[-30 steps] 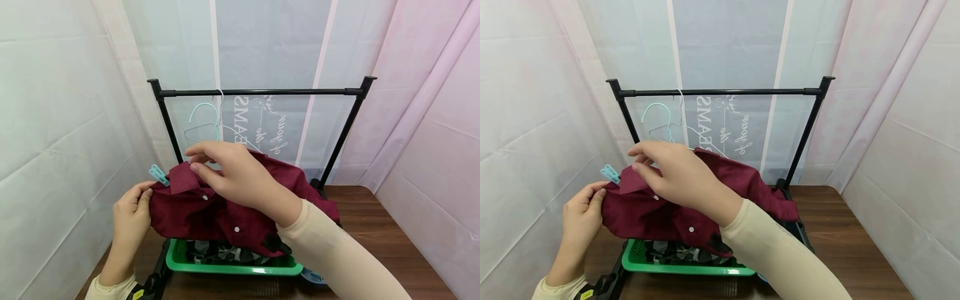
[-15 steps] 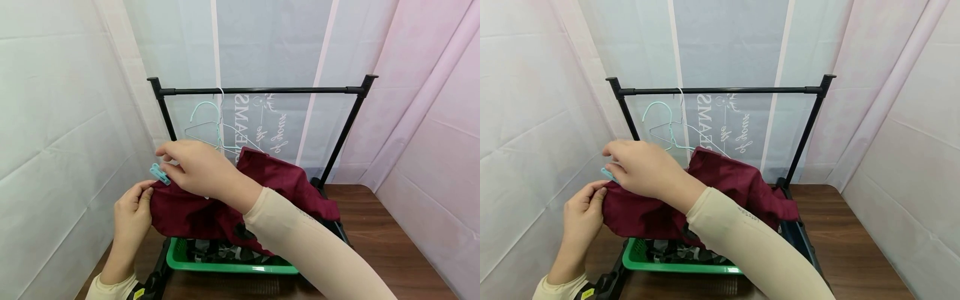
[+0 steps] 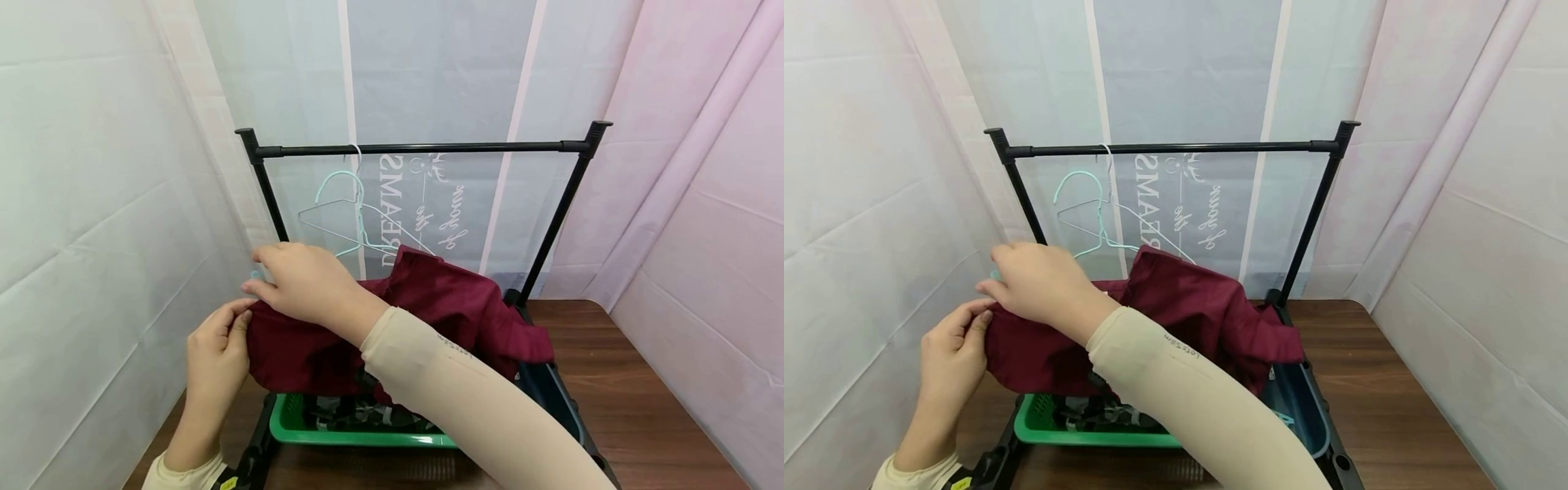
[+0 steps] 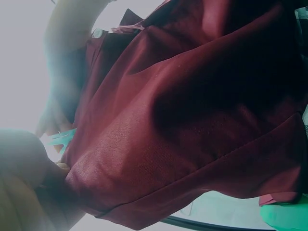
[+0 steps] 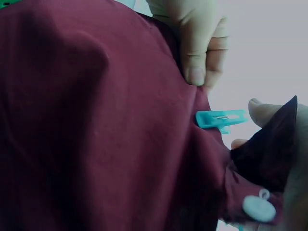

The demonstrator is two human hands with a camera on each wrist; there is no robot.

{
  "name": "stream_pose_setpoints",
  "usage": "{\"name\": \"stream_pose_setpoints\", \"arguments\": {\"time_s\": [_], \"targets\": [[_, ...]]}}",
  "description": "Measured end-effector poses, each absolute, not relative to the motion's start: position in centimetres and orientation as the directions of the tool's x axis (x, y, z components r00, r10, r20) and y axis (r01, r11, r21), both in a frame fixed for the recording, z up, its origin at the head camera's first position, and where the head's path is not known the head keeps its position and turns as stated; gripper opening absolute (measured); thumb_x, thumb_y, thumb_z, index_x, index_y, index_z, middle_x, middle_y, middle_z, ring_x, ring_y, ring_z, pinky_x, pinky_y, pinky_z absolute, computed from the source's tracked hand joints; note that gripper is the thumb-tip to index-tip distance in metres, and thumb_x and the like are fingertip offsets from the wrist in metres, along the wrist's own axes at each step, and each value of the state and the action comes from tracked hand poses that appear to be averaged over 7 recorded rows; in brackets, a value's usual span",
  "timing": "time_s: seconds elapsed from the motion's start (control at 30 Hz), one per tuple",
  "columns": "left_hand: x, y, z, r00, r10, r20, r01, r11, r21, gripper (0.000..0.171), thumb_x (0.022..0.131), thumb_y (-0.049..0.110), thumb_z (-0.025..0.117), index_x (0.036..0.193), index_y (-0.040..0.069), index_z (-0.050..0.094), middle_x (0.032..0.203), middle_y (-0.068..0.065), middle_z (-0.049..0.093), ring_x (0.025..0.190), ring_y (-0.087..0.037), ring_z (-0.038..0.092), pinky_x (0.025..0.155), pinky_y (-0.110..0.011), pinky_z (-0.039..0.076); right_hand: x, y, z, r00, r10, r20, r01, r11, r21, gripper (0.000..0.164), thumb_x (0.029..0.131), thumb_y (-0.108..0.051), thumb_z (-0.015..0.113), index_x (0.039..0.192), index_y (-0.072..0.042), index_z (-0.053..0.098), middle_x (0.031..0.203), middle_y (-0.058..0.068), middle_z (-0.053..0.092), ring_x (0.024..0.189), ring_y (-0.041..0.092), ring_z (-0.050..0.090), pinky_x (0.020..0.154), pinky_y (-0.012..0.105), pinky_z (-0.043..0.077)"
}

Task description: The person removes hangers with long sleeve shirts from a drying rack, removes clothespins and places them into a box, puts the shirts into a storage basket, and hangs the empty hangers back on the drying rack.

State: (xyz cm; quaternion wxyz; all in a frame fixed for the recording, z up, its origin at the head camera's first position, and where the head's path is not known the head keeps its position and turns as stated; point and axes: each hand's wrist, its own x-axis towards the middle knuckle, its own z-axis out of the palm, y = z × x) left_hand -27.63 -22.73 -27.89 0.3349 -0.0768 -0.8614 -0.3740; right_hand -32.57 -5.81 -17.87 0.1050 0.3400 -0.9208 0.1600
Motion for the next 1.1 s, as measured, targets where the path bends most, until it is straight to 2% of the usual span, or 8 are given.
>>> {"name": "stream_pose_setpoints", "arguments": {"time_s": [0.13,0.27,0.33,0.4,0.6,0.83,0.93,1.1], "targets": [[-27.8,-22.8,-28.1,-0.756,-0.112,0.645,0.398,0.704,0.588,0.016,0.101,0.0,0.06,0.109,0.0,0.074,0.106,-0.013,0.076,0.099,-0.025,0.068,0.081,-0.004,0.04,-32.7,-6.5,-18.1,-0.774,-0.577,0.262,-0.63,0.742,-0.229,0.043,0.102,-0.05,0.058,0.13,-0.018,0.064,0.116,-0.008,0.069,0.097,0.005,0.065,0.075,0.023,0.054],[-28.1,-22.9,-28.3,-0.742,-0.105,0.662,0.418,0.7,0.579,0.013,0.1,0.0,0.062,0.106,-0.002,0.074,0.105,-0.014,0.075,0.096,-0.008,0.065,0.079,-0.004,0.041,-32.7,-6.9,-18.1,-0.776,-0.58,0.247,-0.629,0.738,-0.244,0.037,0.102,-0.047,0.061,0.124,-0.018,0.067,0.104,-0.009,0.071,0.088,0.004,0.064,0.072,0.022,0.053],[-28.1,-23.0,-28.4,-0.738,-0.105,0.667,0.424,0.697,0.579,0.013,0.1,-0.001,0.062,0.105,-0.002,0.074,0.104,-0.014,0.075,0.095,0.002,0.061,0.078,-0.004,0.041,-32.7,-7.1,-18.0,-0.777,-0.586,0.232,-0.629,0.736,-0.248,0.034,0.102,-0.045,0.062,0.124,-0.019,0.068,0.106,-0.009,0.072,0.091,0.005,0.066,0.075,0.023,0.055],[-28.2,-23.1,-28.5,-0.735,-0.105,0.67,0.429,0.693,0.58,0.012,0.099,-0.001,0.063,0.104,-0.002,0.074,0.104,-0.014,0.075,0.096,0.006,0.059,0.079,-0.003,0.041,-32.6,-7.2,-18.0,-0.775,-0.589,0.227,-0.631,0.734,-0.25,0.035,0.101,-0.043,0.064,0.127,-0.02,0.068,0.11,-0.01,0.072,0.097,0.005,0.067,0.079,0.023,0.055],[-28.2,-23.1,-28.6,-0.735,-0.098,0.67,0.436,0.689,0.579,0.011,0.099,-0.002,0.064,0.103,-0.003,0.074,0.105,-0.015,0.075,0.097,0.0,0.062,0.08,-0.003,0.041,-32.7,-7.1,-18.0,-0.766,-0.6,0.231,-0.642,0.715,-0.275,0.029,0.1,-0.04,0.068,0.119,-0.02,0.068,0.104,-0.011,0.071,0.094,0.005,0.065,0.078,0.021,0.053],[-27.9,-23.0,-28.6,-0.746,-0.098,0.658,0.434,0.678,0.593,0.014,0.098,-0.004,0.063,0.105,-0.002,0.075,0.107,-0.013,0.076,0.099,0.01,0.058,0.08,-0.003,0.041,-32.8,-6.8,-18.4,-0.744,-0.612,0.268,-0.668,0.682,-0.298,0.022,0.099,-0.038,0.069,0.112,-0.021,0.067,0.099,-0.014,0.069,0.091,0.003,0.064,0.076,0.02,0.051],[-27.9,-22.9,-28.6,-0.754,-0.097,0.649,0.425,0.682,0.595,0.016,0.099,-0.003,0.062,0.108,0.001,0.075,0.107,-0.011,0.076,0.1,0.005,0.061,0.081,-0.003,0.041,-32.9,-6.6,-18.6,-0.732,-0.604,0.317,-0.681,0.666,-0.305,0.019,0.099,-0.037,0.07,0.11,-0.021,0.068,0.098,-0.015,0.07,0.09,0.002,0.064,0.075,0.019,0.05],[-28.1,-22.8,-28.5,-0.764,-0.092,0.638,0.409,0.695,0.591,0.019,0.1,-0.001,0.061,0.111,0.004,0.076,0.107,-0.009,0.076,0.099,-0.017,0.068,0.08,-0.004,0.041,-32.9,-6.3,-18.8,-0.712,-0.581,0.393,-0.7,0.631,-0.335,0.019,0.099,-0.037,0.069,0.109,-0.021,0.069,0.1,-0.014,0.07,0.086,-0.001,0.062,0.072,0.015,0.049]]}}
